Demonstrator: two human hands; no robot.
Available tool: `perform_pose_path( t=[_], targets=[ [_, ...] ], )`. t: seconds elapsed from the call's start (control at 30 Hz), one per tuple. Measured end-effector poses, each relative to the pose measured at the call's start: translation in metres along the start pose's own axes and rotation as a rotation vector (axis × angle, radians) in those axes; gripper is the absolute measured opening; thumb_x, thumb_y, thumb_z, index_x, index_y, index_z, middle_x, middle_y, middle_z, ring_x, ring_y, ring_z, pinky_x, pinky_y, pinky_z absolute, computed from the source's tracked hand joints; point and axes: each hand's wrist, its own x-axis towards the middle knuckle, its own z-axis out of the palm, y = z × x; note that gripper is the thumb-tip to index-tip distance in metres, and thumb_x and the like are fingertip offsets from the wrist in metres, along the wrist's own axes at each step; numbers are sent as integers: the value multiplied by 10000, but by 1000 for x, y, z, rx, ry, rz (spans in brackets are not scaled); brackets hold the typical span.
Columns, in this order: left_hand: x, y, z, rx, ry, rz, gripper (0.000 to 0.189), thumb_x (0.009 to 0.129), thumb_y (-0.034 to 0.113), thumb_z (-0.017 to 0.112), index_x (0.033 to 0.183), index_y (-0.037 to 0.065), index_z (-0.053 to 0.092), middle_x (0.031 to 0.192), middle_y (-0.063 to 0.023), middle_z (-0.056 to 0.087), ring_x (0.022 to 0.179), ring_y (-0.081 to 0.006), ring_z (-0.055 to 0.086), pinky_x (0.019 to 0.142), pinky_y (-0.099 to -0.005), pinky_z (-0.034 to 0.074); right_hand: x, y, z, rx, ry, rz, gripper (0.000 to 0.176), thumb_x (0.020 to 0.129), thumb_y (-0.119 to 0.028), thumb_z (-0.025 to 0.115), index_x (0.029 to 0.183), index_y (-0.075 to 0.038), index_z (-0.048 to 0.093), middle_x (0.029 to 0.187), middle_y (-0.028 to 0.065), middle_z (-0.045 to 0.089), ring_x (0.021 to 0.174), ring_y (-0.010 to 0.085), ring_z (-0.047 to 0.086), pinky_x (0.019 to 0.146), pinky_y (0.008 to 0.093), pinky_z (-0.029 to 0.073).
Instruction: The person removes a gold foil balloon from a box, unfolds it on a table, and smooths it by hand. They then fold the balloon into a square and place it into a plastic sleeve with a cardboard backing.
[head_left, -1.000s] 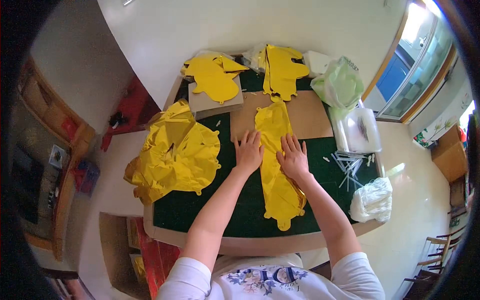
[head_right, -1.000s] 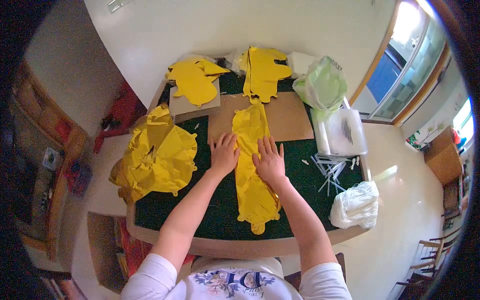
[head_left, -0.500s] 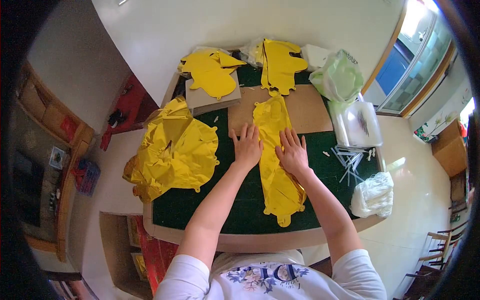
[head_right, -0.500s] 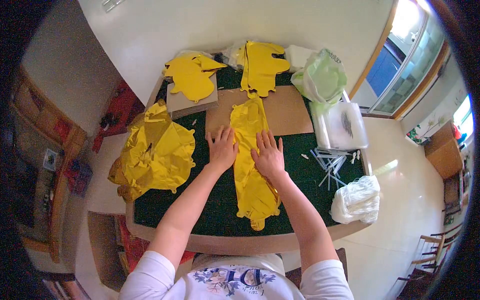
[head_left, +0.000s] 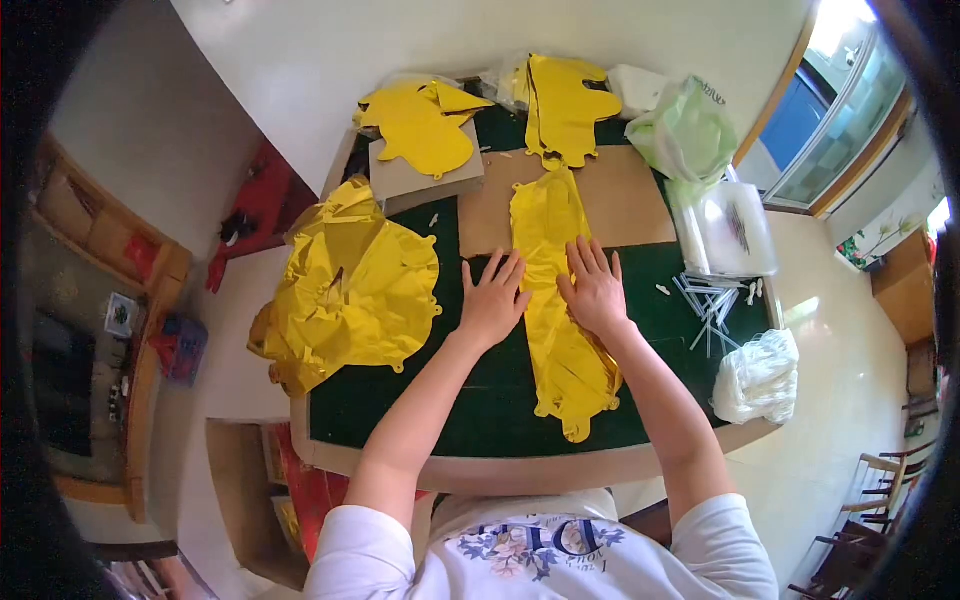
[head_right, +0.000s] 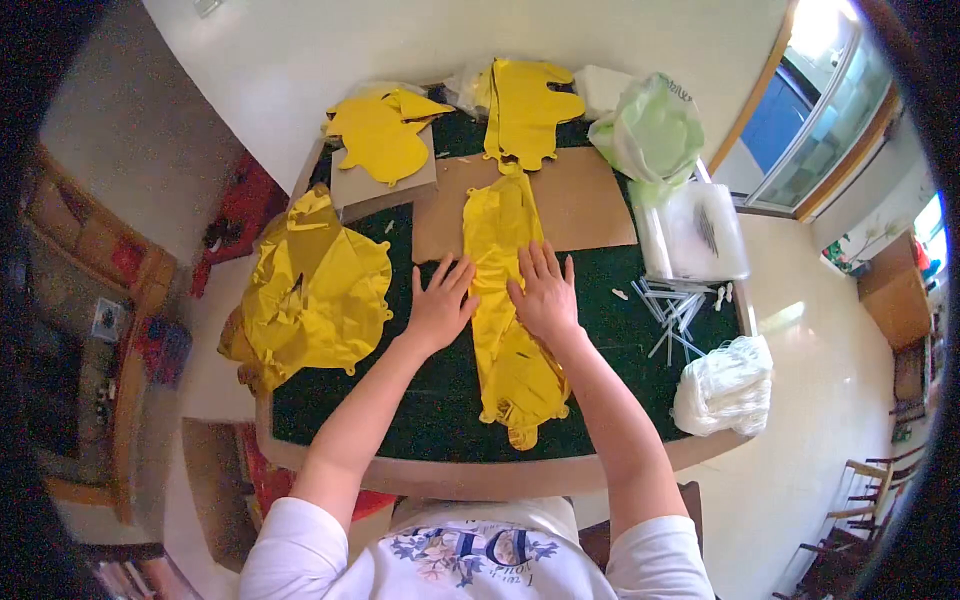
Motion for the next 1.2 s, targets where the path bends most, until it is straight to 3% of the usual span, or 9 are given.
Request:
perform_pose_path(
  t=[0.23, 0.73, 0.93, 0.97, 1.1, 1.2],
  targets=[
    [-33, 10, -15, 49, -65, -12, 802, 877, 534, 517, 1469, 68, 243, 1557, -112, 160, 1449, -252, 105, 1099, -643, 50, 0, -2, -1, -3, -2, 10, 584, 937, -392, 437, 1413, -59, 369, 1494, 134, 321, 1402, 290, 252, 1128, 537, 163],
    [-112, 43, -16, -56, -67, 44, 854, 829, 541, 597, 1450, 47, 282, 1538, -159, 188, 1439, -296, 127, 1090, -648, 97, 2, -2, 0, -14, -32, 35, 599, 939, -398, 430, 1436, -78, 337, 1520, 113, 279, 1419, 270, 214, 1138, 519, 143],
    [-98, 20, -16, -221, 69, 137, 655, 824, 359, 675, 1361, 66, 439, 1488, -144, 312, 1400, -300, 252, 1105, -558, 220, 3, -4, -4, -4, -64, 43, 592, 942, -389, 424, 1437, -77, 335, 1523, 114, 273, 1418, 279, 215, 1138, 514, 143],
    [-88, 19, -23, -162, 197, 183, 478, 837, 265, 660, 1249, 54, 541, 1410, -135, 424, 1334, -297, 368, 1079, -501, 312, 3, -5, -5, -7, -77, 43, 601, 941, -392, 422, 1442, -74, 326, 1526, 114, 266, 1420, 278, 208, 1140, 515, 140],
    [-45, 2, -18, -16, 323, 427, 308, 836, 137, 604, 1130, 46, 602, 1235, -120, 564, 1201, -280, 508, 1032, -414, 398, 3, -4, -6, -8, -82, 39, 607, 940, -391, 425, 1443, -67, 321, 1524, 124, 267, 1421, 281, 204, 1139, 521, 137],
    [-25, -6, -16, 8, 294, 535, 309, 834, 104, 565, 1135, 45, 599, 1226, -127, 571, 1192, -280, 515, 1028, -408, 399, 1, -3, -4, 13, -55, 37, 609, 929, -392, 447, 1429, -61, 343, 1510, 130, 294, 1414, 285, 226, 1132, 533, 149]
  ],
)
